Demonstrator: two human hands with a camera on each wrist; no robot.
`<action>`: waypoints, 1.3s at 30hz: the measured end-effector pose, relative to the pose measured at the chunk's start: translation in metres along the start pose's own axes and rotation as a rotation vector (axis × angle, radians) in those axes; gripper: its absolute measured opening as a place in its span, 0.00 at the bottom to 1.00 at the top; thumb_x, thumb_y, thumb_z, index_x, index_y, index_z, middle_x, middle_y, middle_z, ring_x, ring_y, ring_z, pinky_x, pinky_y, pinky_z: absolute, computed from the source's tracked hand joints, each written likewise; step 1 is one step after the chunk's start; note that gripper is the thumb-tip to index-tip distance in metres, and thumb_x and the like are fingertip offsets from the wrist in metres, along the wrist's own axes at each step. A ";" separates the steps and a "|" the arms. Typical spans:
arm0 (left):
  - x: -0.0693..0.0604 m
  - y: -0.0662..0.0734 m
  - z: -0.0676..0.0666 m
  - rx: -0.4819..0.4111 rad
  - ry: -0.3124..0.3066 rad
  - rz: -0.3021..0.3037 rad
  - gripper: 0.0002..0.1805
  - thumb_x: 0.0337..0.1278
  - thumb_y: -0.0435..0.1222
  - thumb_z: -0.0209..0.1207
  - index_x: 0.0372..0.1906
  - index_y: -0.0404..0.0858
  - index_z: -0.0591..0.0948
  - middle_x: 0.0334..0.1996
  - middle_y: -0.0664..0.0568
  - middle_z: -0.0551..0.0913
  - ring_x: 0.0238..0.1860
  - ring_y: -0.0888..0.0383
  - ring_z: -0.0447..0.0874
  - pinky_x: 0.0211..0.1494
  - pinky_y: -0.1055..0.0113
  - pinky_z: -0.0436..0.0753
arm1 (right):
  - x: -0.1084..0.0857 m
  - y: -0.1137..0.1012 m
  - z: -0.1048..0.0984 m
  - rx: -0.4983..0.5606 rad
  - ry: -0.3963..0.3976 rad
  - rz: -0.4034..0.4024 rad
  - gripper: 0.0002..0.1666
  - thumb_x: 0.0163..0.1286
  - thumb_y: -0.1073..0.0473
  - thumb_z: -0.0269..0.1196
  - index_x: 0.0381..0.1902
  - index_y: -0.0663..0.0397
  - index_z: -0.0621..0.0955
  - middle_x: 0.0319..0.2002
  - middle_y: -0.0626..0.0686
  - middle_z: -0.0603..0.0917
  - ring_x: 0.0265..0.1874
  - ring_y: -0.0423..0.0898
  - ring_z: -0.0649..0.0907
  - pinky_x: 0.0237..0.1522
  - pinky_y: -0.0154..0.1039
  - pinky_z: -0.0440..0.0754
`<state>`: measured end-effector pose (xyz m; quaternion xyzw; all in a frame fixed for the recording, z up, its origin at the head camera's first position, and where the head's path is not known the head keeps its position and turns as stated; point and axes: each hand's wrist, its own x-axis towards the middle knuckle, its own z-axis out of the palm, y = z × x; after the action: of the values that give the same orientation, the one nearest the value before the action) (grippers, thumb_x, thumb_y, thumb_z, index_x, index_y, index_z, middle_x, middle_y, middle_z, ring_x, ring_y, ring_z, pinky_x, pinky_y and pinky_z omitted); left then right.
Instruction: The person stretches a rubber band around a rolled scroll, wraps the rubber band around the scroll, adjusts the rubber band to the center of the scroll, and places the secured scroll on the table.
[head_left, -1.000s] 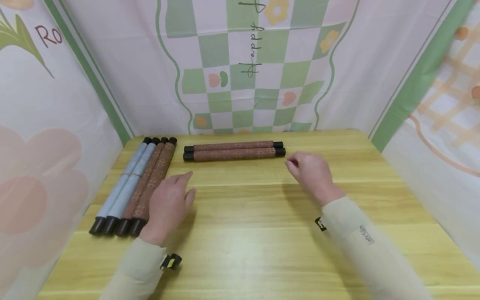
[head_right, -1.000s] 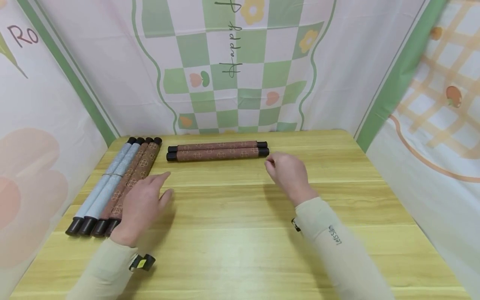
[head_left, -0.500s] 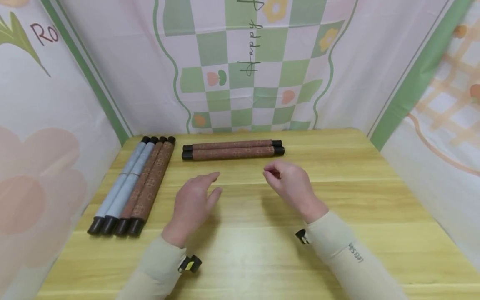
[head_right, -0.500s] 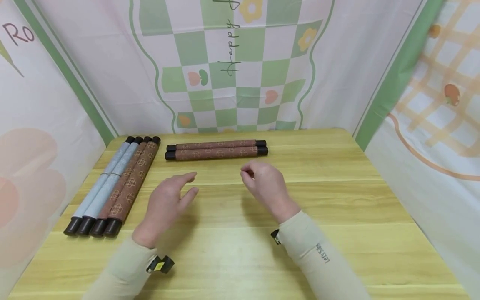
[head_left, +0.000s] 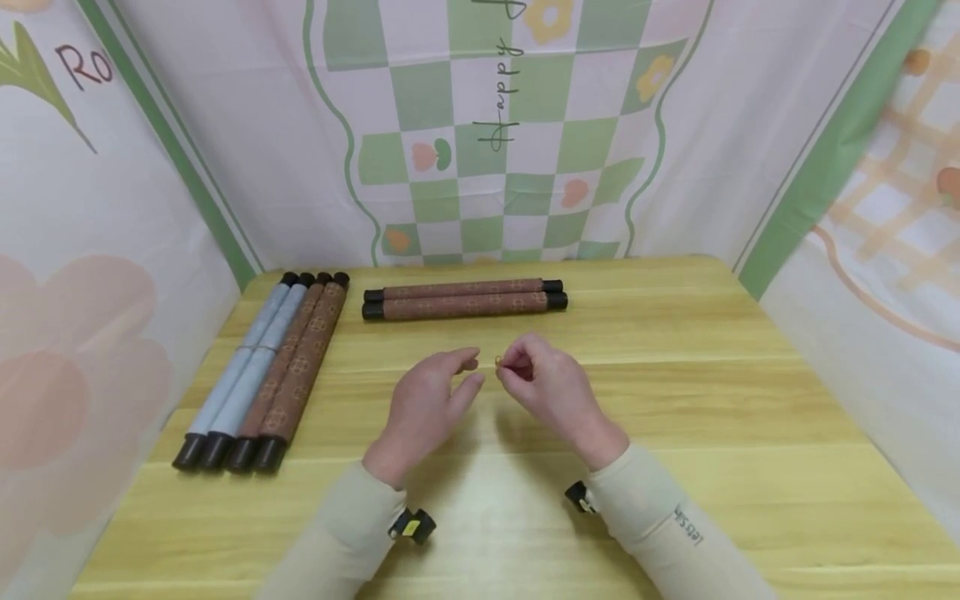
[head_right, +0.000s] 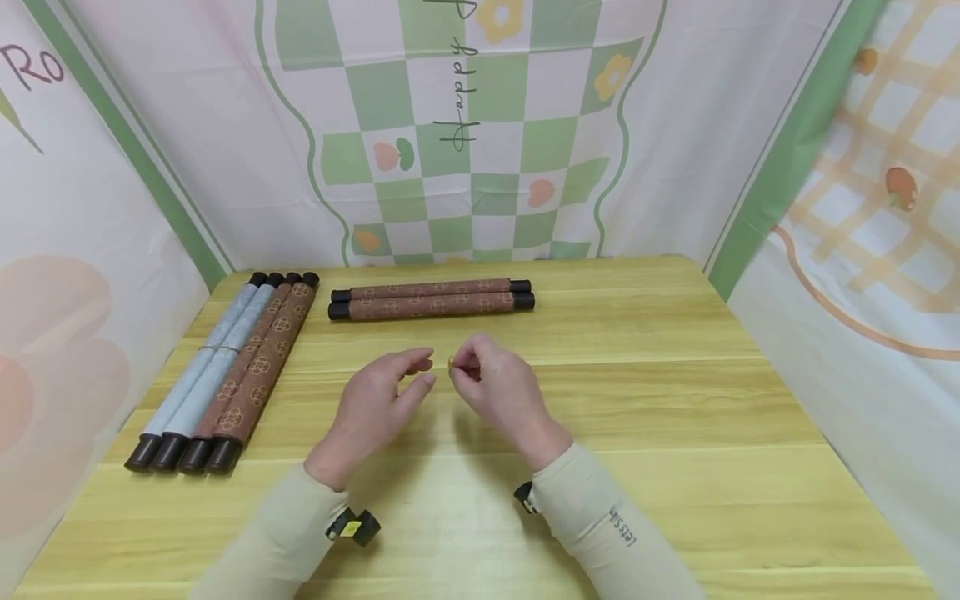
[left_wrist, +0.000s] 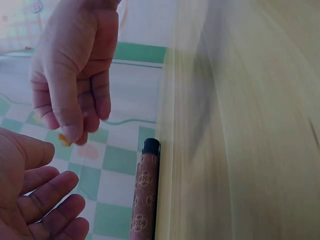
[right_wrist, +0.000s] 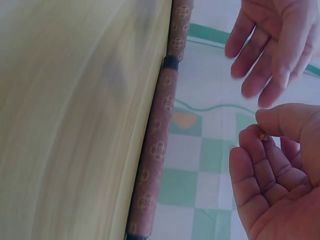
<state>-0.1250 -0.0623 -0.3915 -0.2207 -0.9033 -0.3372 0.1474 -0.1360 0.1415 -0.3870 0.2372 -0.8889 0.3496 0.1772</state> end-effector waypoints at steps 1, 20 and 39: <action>0.001 0.001 0.001 -0.018 -0.008 -0.011 0.20 0.74 0.41 0.61 0.63 0.36 0.83 0.51 0.47 0.90 0.51 0.51 0.89 0.52 0.53 0.87 | 0.000 -0.001 0.001 0.005 -0.001 0.002 0.11 0.65 0.66 0.72 0.39 0.56 0.80 0.34 0.51 0.88 0.33 0.45 0.89 0.38 0.40 0.89; -0.001 0.008 0.015 -0.217 0.068 -0.080 0.10 0.73 0.43 0.63 0.48 0.42 0.88 0.41 0.55 0.90 0.40 0.62 0.87 0.45 0.64 0.85 | -0.007 -0.010 0.006 0.085 -0.003 0.047 0.11 0.68 0.63 0.71 0.46 0.57 0.84 0.37 0.51 0.91 0.35 0.44 0.90 0.40 0.43 0.89; -0.005 0.008 0.014 -0.371 0.078 -0.165 0.08 0.74 0.43 0.62 0.45 0.43 0.83 0.37 0.56 0.85 0.37 0.61 0.82 0.41 0.66 0.82 | -0.008 -0.013 0.000 0.207 -0.034 0.176 0.02 0.73 0.57 0.69 0.40 0.47 0.86 0.34 0.43 0.88 0.32 0.39 0.85 0.36 0.36 0.85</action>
<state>-0.1182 -0.0494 -0.3995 -0.1563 -0.8341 -0.5171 0.1111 -0.1221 0.1357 -0.3841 0.1813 -0.8683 0.4495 0.1056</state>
